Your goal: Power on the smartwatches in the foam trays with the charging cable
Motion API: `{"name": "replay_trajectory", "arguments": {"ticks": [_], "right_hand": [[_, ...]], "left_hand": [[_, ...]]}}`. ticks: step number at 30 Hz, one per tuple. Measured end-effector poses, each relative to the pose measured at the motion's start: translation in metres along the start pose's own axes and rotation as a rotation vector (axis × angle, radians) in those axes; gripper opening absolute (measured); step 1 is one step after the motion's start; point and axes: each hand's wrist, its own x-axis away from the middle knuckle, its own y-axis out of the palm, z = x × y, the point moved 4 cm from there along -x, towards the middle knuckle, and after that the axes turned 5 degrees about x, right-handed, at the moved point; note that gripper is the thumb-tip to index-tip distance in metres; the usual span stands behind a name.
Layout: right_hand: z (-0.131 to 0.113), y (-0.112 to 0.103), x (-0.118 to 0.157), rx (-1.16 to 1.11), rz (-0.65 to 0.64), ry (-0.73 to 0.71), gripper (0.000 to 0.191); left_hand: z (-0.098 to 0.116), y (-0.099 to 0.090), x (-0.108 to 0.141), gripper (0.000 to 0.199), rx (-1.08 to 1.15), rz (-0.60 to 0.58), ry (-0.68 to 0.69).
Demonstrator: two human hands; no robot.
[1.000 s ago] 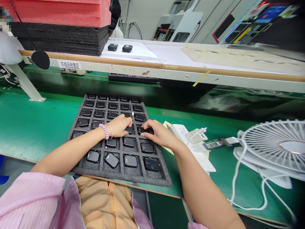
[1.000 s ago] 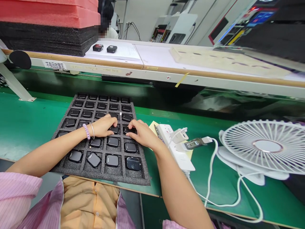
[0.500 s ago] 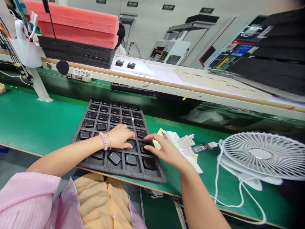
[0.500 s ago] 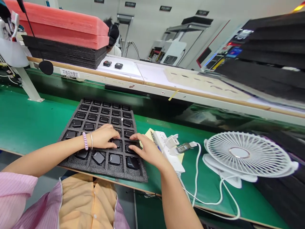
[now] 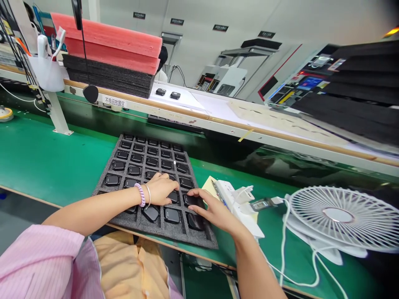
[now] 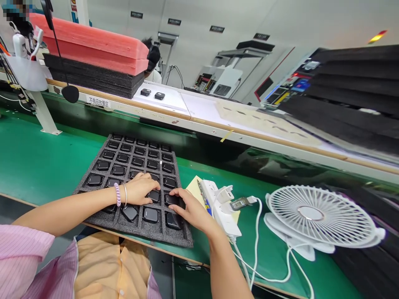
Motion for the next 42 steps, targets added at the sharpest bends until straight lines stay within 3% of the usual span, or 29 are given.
{"name": "replay_trajectory", "arguments": {"ticks": [22, 32, 42], "right_hand": [[0.002, 0.007, 0.003, -0.113, 0.105, -0.013, 0.027], [0.000, 0.006, 0.003, -0.106, 0.089, 0.001, 0.028], [-0.011, 0.002, 0.004, -0.112, 0.116, -0.075, 0.024]], "left_hand": [[-0.001, 0.004, -0.004, 0.036, 0.106, -0.023, -0.024], [-0.002, 0.005, -0.003, 0.034, 0.120, 0.015, -0.015], [-0.005, 0.005, -0.002, 0.031, 0.197, 0.075, 0.000]]}}
